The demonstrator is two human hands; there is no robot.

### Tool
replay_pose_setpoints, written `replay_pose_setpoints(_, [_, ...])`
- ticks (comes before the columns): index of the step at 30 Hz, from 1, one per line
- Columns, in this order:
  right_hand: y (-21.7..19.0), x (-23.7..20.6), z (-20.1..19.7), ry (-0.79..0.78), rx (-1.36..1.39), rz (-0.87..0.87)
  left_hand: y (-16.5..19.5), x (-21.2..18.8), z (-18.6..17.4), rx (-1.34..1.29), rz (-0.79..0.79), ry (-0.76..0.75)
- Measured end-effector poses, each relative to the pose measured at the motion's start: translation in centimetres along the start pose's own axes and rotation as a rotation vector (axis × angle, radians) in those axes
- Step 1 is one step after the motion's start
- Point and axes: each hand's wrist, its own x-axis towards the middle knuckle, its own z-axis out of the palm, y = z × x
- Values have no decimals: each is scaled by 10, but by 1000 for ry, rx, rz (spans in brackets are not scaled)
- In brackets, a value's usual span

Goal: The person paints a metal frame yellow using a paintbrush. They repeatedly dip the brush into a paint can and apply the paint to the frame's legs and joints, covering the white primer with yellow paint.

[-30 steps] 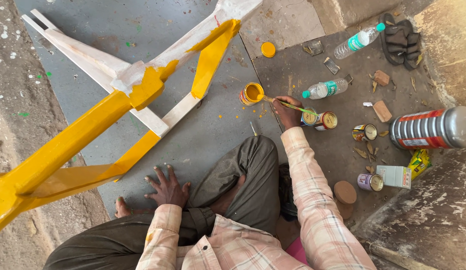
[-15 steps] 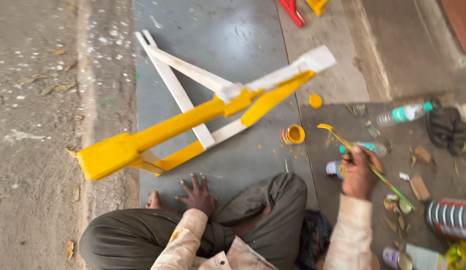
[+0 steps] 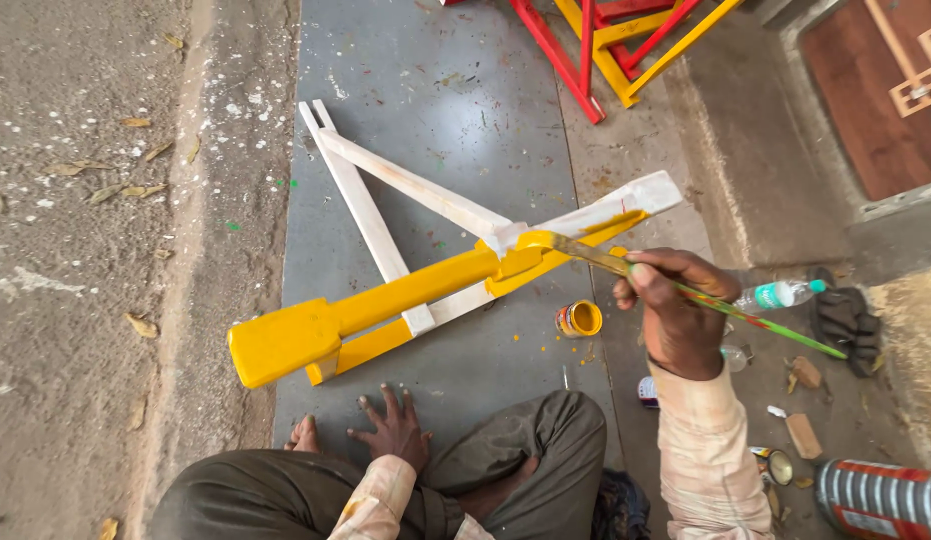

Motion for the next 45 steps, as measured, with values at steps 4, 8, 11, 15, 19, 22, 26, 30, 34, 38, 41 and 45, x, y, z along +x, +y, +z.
replay_pose_setpoints(4, [0,8,11,-22,-134,10,2,2,1,-17,2,-16])
replay_pose_setpoints(8, [-9,8,9,-26,-329,0,5,4,3,-13,-6,-23])
replay_pose_setpoints(11, [-11,9,11,18,-164,-39,7,5,3,3,-18,-35])
replay_pose_setpoints(15, [-11,13,14,-99,-377,-89,7,4,2,6,-25,-23])
replay_pose_setpoints(19, [-15,14,10,-16,-364,-102,8,5,1,10,-22,-41])
replay_pose_setpoints(22, [-17,12,6,-18,-370,-96,8,5,1,19,-24,-53])
replay_pose_setpoints(26, [-18,12,3,-93,-472,-125,7,4,-1,8,-19,-42])
replay_pose_setpoints(30, [-18,12,5,29,-363,-93,9,4,-2,14,-26,-49])
replay_pose_setpoints(34, [-21,12,6,-86,-459,-104,8,2,-3,15,-17,-45])
replay_pose_setpoints(38, [-25,10,6,28,-326,-103,8,3,-6,20,-15,-71])
replay_pose_setpoints(41, [-28,9,7,-75,-357,-51,8,2,-8,26,-5,-94])
replay_pose_setpoints(45, [-31,10,10,-185,-399,-126,8,1,-10,19,-15,-84])
